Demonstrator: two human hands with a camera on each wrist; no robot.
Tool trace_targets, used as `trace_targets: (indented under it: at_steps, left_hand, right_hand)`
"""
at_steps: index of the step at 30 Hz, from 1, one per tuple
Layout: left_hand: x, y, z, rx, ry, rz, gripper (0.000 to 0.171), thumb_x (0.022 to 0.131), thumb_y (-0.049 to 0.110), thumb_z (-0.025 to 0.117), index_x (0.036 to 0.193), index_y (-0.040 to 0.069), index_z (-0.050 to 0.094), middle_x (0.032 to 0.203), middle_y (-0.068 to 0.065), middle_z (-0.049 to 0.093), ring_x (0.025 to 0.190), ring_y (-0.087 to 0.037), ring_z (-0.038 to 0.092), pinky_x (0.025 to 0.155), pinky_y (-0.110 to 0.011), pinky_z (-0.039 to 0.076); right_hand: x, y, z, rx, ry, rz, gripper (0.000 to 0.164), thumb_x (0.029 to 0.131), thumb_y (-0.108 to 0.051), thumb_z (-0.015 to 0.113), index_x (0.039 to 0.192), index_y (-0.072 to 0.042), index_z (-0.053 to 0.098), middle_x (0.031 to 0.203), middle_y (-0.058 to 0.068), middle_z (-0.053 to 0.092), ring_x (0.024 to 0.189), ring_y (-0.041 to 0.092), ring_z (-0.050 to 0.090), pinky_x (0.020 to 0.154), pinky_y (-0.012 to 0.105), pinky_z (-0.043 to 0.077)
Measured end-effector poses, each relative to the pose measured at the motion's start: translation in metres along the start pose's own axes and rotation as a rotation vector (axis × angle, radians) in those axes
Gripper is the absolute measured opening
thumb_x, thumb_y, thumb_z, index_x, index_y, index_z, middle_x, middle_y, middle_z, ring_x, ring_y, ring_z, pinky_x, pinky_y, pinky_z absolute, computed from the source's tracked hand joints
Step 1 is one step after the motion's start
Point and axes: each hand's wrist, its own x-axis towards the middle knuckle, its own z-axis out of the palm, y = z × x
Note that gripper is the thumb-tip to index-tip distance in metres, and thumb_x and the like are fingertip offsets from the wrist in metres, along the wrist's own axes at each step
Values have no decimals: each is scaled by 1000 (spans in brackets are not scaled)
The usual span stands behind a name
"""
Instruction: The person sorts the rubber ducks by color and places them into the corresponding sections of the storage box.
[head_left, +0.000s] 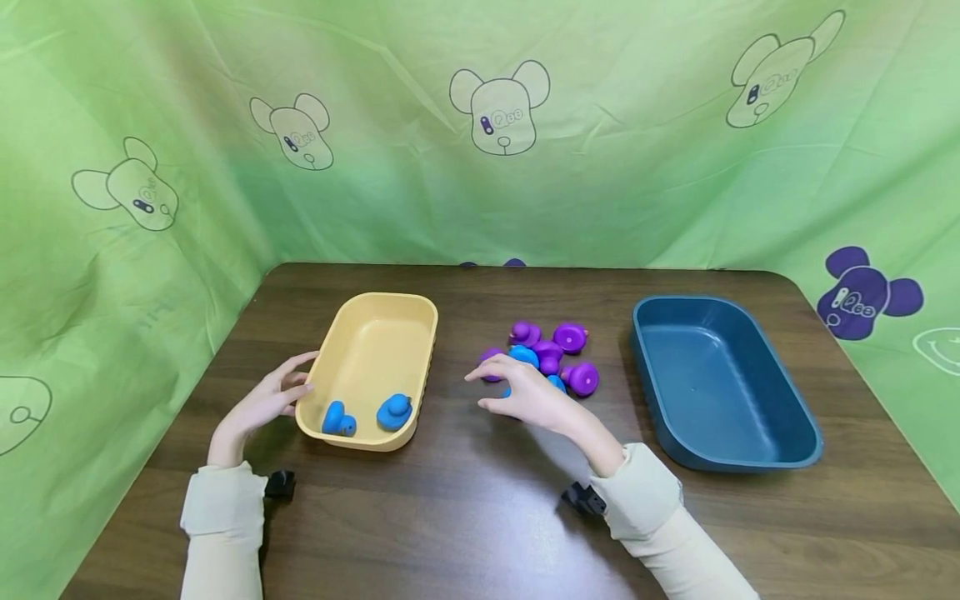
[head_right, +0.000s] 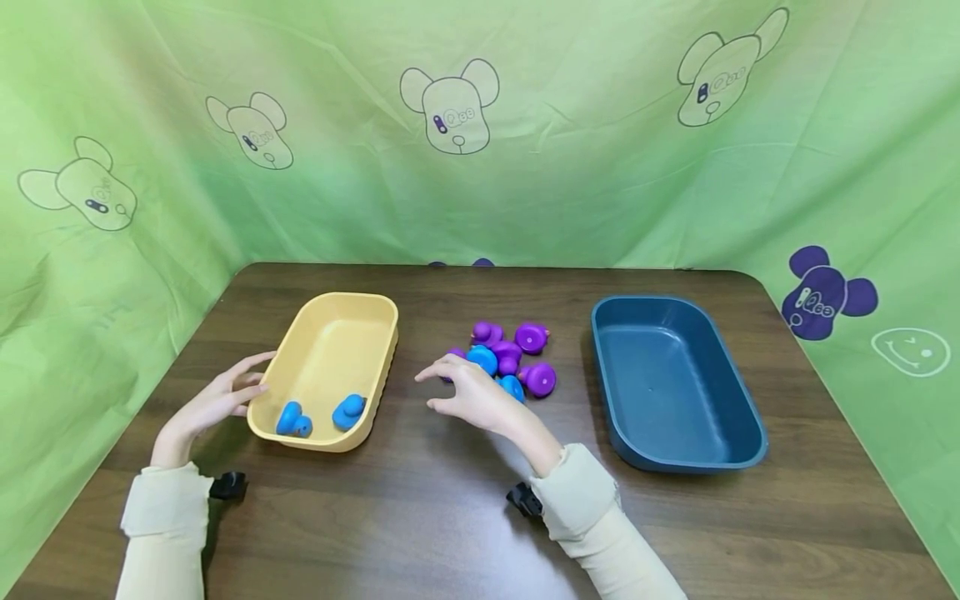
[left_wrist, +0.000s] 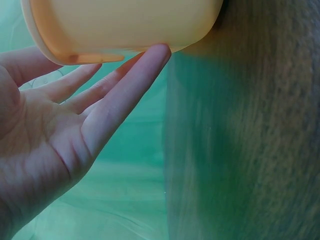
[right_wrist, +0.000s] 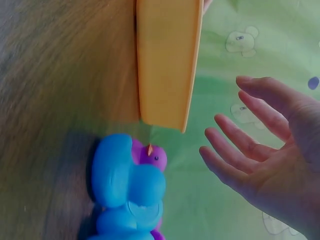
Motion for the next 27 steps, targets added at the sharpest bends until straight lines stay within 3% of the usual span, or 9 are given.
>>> trace_targets:
  at_steps: [10, 15, 27]
  left_hand:
    - [-1, 0, 0, 11, 1, 0, 55, 91, 4, 43, 139, 2, 18, 123, -37, 36, 96, -36, 53, 67, -32, 51]
    - [0, 0, 0, 2, -2, -1, 54, 91, 4, 42, 139, 2, 18, 123, -38, 35, 96, -36, 54, 67, -32, 51]
    - [2, -1, 0, -5, -6, 3, 54, 91, 3, 41, 139, 2, 17, 121, -38, 37, 92, -34, 56, 66, -32, 51]
  right_hand:
    - [-13, 6, -12, -32, 64, 42, 29, 76, -7, 66, 105, -3, 63, 107, 8, 57, 106, 24, 48, 90, 38, 39]
    - [-19, 11, -18, -25, 61, 84, 29, 77, -7, 65, 106, -7, 63, 109, 8, 56, 107, 24, 48, 89, 39, 40]
    - [-32, 22, -25, -49, 78, 131, 31, 78, -6, 65, 108, -2, 61, 113, 13, 54, 109, 29, 48, 90, 43, 39]
